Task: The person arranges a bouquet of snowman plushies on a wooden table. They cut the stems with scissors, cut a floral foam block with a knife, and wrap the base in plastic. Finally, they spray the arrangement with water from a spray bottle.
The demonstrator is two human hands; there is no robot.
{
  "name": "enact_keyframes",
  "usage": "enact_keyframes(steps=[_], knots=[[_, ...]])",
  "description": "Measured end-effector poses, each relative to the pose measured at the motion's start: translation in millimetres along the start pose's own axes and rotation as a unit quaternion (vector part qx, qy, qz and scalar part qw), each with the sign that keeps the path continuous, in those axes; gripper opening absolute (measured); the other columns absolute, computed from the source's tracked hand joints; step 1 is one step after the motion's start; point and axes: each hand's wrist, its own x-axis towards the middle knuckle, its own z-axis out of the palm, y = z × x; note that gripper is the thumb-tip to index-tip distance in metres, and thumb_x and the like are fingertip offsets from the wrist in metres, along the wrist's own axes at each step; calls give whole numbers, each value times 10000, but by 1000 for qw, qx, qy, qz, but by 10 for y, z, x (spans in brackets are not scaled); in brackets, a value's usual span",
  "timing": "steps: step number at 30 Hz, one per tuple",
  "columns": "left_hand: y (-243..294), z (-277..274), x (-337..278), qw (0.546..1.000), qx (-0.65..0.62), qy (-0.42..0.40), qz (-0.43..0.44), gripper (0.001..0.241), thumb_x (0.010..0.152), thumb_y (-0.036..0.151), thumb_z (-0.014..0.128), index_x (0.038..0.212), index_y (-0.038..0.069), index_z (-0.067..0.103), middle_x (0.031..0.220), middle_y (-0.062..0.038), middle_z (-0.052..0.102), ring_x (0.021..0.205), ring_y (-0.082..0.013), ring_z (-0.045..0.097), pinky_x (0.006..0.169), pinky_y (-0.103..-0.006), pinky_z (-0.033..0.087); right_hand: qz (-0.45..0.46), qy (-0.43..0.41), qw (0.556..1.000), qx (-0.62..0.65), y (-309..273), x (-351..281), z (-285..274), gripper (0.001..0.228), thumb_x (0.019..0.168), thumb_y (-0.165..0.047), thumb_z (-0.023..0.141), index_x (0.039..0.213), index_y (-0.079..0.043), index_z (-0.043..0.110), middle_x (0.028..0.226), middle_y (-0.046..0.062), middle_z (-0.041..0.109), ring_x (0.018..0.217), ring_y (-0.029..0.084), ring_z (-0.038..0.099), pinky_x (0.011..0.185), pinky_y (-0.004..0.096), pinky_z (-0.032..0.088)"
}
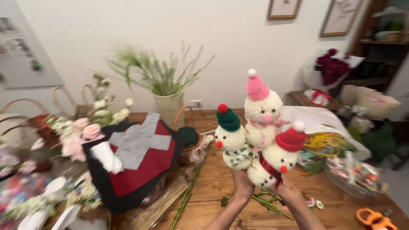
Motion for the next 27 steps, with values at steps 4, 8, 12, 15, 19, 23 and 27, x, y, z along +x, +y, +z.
enact_keyframes(steps=[4,8,12,15,19,23,27], knots=[[-65,266,8,998,-61,-16,22,344,888,92,636,1226,35,653,1250,-134,706,1175,-278,671,959,-385,540,5,21,998,-56,-711,141,-404,418,916,-325,604,1242,-63,606,1285,117,622,1258,259,565,1136,377,381],[176,455,71,999,-2,-26,-29,298,873,201,671,665,54,517,531,-78,478,592,-79,393,539,-357,344,5,27,994,-103,-1811,450,-784,355,913,-289,652,1161,-35,657,1157,134,711,1170,263,657,1102,366,439],[354,659,292,990,-39,-95,-97,185,742,155,735,708,-25,709,562,-133,645,559,-148,541,536,-349,480,195,103,975,40,-2571,669,-1021,653,941,-542,569,1311,-7,628,1354,187,633,1307,331,535,1103,450,410],[898,763,300,979,-70,-143,-128,198,728,85,721,572,37,610,428,-76,556,346,-157,542,352,-267,428,382,22,923,-31,-3295,750,-1240,946,786,-837,435,1412,-141,571,1396,217,580,1386,333,455,1216,423,275],[-35,1117,475,976,-4,-192,-101,179,659,165,754,533,100,644,437,-37,570,434,-139,579,469,-268,468,363,49,930,3,-3094,791,-1452,891,840,-771,470,1403,-85,557,1405,235,571,1396,359,440,1208,420,288],[-558,1450,447,968,22,-220,-119,182,642,286,811,594,167,681,461,5,600,520,-89,639,562,-228,504,362,47,931,-16,-2975,758,-1774,915,801,-822,447,1410,-147,552,1363,209,609,1342,346,508,1184,430,319],[-552,1623,371,959,45,-257,-114,169,623,271,830,610,174,692,481,-17,601,539,-98,595,586,-238,491,333,71,940,8,-2840,619,-2028,833,851,-745,476,1346,-87,600,1319,250,626,1329,379,514,1165,462,338]])
